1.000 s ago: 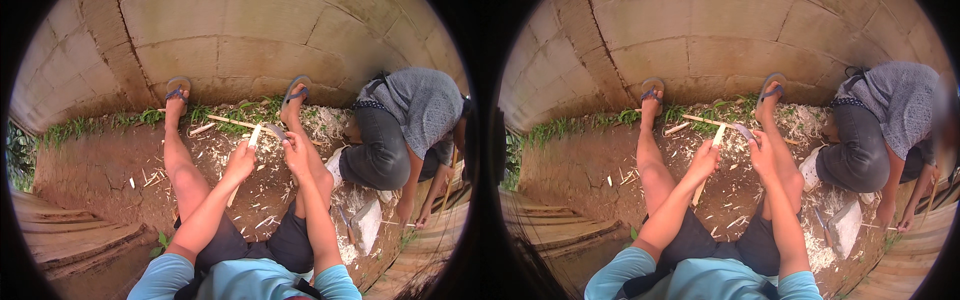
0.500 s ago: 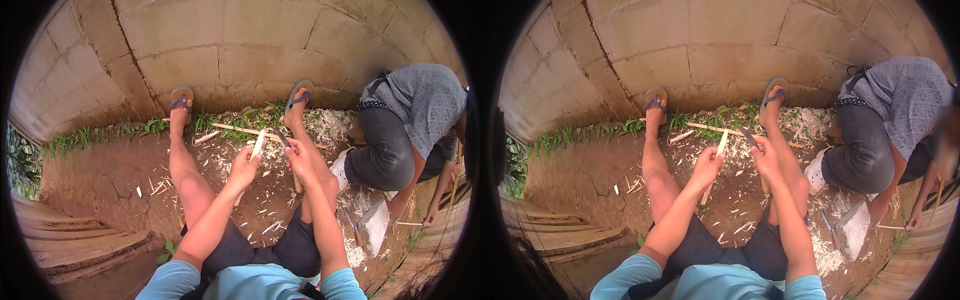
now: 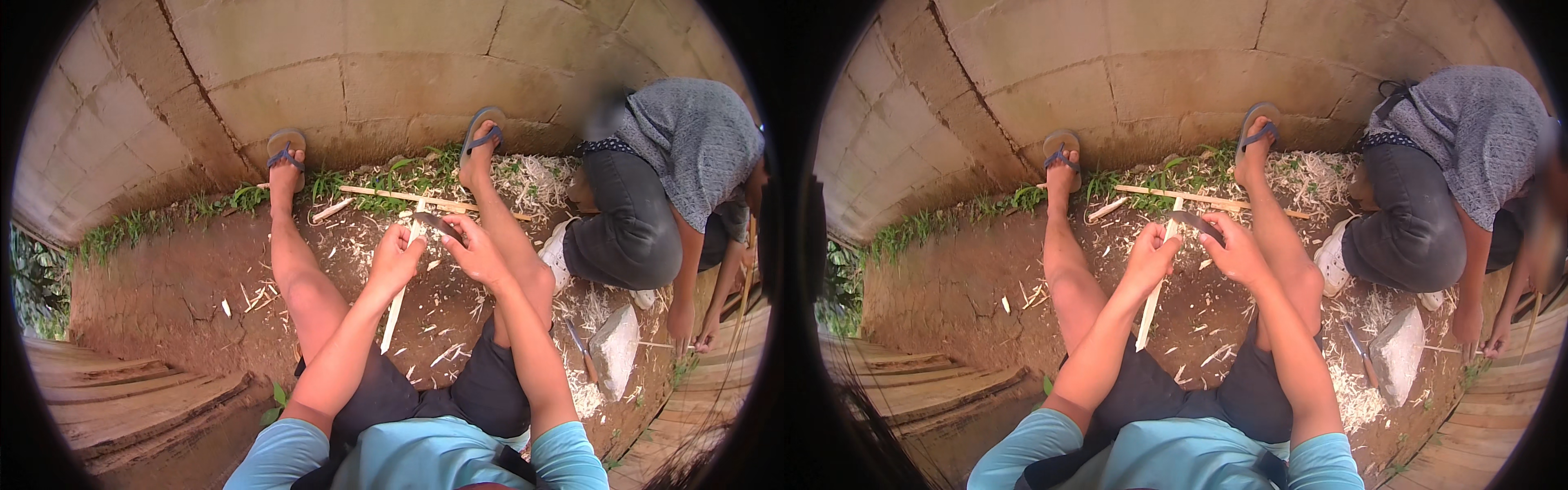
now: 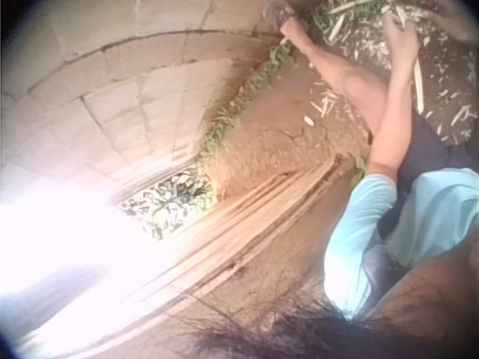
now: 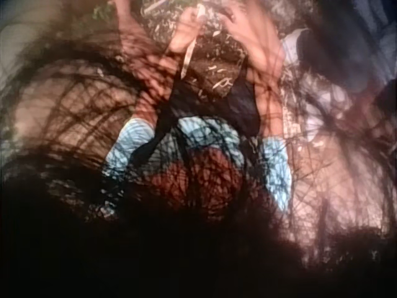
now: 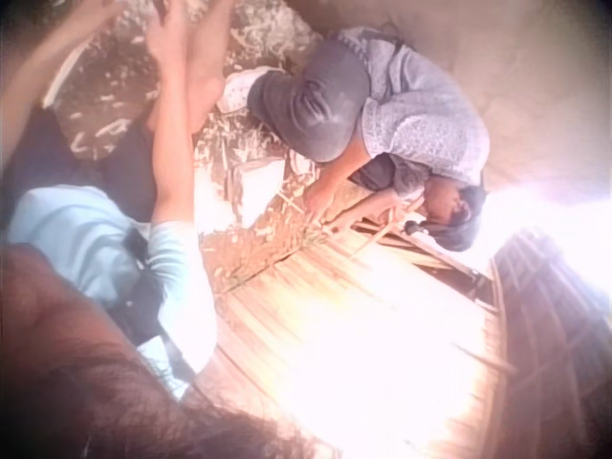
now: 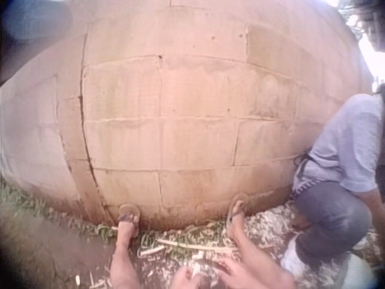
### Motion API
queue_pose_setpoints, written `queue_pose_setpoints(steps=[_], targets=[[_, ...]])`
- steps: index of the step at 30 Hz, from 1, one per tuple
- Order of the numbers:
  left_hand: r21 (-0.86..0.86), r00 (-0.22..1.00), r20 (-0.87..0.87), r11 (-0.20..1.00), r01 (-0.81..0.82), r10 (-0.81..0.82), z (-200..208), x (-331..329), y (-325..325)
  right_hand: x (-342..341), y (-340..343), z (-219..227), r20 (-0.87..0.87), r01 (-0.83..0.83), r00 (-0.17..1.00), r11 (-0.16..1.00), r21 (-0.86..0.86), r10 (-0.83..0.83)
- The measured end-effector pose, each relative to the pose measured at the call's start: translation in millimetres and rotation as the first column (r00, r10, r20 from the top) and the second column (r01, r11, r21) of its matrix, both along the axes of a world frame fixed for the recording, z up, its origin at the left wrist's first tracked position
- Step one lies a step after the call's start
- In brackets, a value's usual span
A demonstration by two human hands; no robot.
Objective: The person sits on the ground and uses a curved knife to shave thin strips from a piece of bamboo. The person holds the bamboo with one hand and scrapes the surface with the knife in the other hand, creating a pile of shavings.
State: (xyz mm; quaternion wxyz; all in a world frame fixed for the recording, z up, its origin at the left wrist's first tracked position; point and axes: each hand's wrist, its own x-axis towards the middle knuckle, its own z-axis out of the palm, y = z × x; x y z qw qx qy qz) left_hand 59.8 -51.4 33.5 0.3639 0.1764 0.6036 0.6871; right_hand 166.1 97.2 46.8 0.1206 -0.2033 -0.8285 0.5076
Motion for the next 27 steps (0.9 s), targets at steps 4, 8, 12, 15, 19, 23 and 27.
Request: queue_pose_setpoints(steps=[4, 8, 12, 15, 19, 23, 27], targets=[[-0.103, 0.989, -0.137, 0.993, -0.061, 0.046, -15.3, -1.4, -1.9, -4.8, -6.2, 4.3, -0.037, 0.015, 0.999, 0.987, 0.161, -0.009], [-0.214, 0.964, -0.264, 0.974, -0.072, 0.013, -1.4, 0.0, 0.3, -1.3, -6.4, 13.6, -0.049, 0.008, 0.999, 0.952, 0.306, 0.008], [-0.231, 0.961, -0.277, 0.971, -0.058, -0.008, -12.0, -1.8, 0.6, -0.1, -9.1, 17.1, -0.035, -0.036, 0.998, 0.922, 0.385, 0.053], [-0.244, 0.956, -0.293, 0.967, -0.078, 0.003, -16.6, -3.2, 0.1, -1.3, -9.7, 19.2, -0.036, -0.052, 0.997, 0.906, 0.42, 0.074], [-0.357, 0.924, -0.378, 0.93, -0.087, -0.059, -0.2, 1.4, -1.2, -3.6, -13.8, 14.8, -0.145, 0.023, 0.988, 0.906, 0.423, 0.043], [-0.559, 0.862, -0.47, 0.82, -0.123, -0.191, 25.3, 6.2, -4.4, -0.8, -16.8, 16.5, -0.035, -0.057, 0.996, 0.861, 0.506, 0.087], [-0.606, 0.838, -0.489, 0.786, -0.125, -0.243, 23.5, 8.3, -3.6, 3.7, -14.2, 3.0, -0.022, -0.083, 0.993, 0.841, 0.535, 0.112]])
